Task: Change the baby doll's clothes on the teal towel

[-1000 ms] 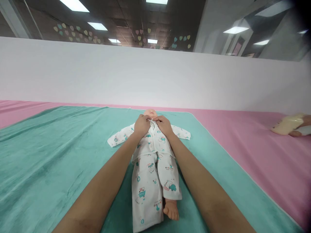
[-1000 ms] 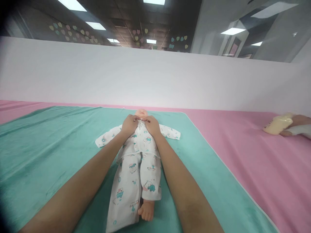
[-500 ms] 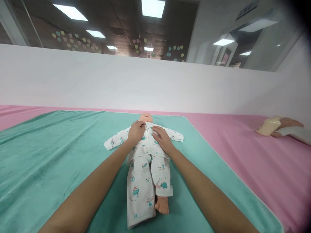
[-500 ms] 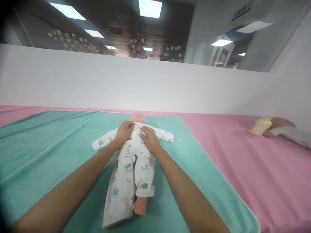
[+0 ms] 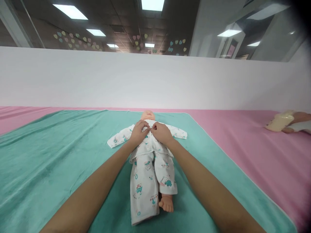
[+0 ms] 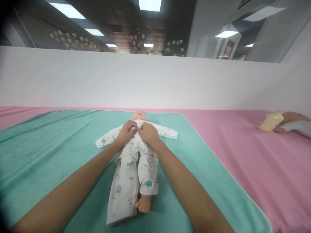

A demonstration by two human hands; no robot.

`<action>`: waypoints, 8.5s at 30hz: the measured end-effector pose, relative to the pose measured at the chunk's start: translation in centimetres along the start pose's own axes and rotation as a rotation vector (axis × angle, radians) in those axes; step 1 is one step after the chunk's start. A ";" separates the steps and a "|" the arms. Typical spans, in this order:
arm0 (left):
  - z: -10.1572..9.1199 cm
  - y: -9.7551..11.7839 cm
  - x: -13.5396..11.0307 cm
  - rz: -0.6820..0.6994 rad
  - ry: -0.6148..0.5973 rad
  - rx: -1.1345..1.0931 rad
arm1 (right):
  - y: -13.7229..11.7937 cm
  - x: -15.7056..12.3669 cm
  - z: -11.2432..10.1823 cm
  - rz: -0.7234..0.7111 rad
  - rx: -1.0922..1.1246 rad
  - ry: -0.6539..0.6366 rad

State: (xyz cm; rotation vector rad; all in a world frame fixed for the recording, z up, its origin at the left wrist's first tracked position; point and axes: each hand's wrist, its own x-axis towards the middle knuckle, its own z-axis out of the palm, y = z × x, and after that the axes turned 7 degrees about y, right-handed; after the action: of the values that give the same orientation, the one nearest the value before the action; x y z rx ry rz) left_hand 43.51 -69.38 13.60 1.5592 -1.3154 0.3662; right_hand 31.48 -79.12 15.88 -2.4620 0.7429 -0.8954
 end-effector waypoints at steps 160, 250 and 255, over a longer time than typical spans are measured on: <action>-1.1 2.1 1.5 -0.563 -0.087 -0.466 | 1.2 -0.7 0.1 0.138 0.609 -0.019; -2.1 5.5 -3.8 -0.312 -0.067 -0.164 | 0.6 -5.4 -1.5 0.035 0.648 -0.102; -2.1 5.3 -3.9 -0.300 -0.060 -0.144 | 0.2 -5.4 -1.8 0.054 0.626 -0.113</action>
State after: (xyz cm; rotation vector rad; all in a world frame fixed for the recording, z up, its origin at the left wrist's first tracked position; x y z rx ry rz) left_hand 38.31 -64.86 14.24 1.6249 -1.1044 0.0366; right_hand 26.71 -76.36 14.54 -1.9084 0.4037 -0.8078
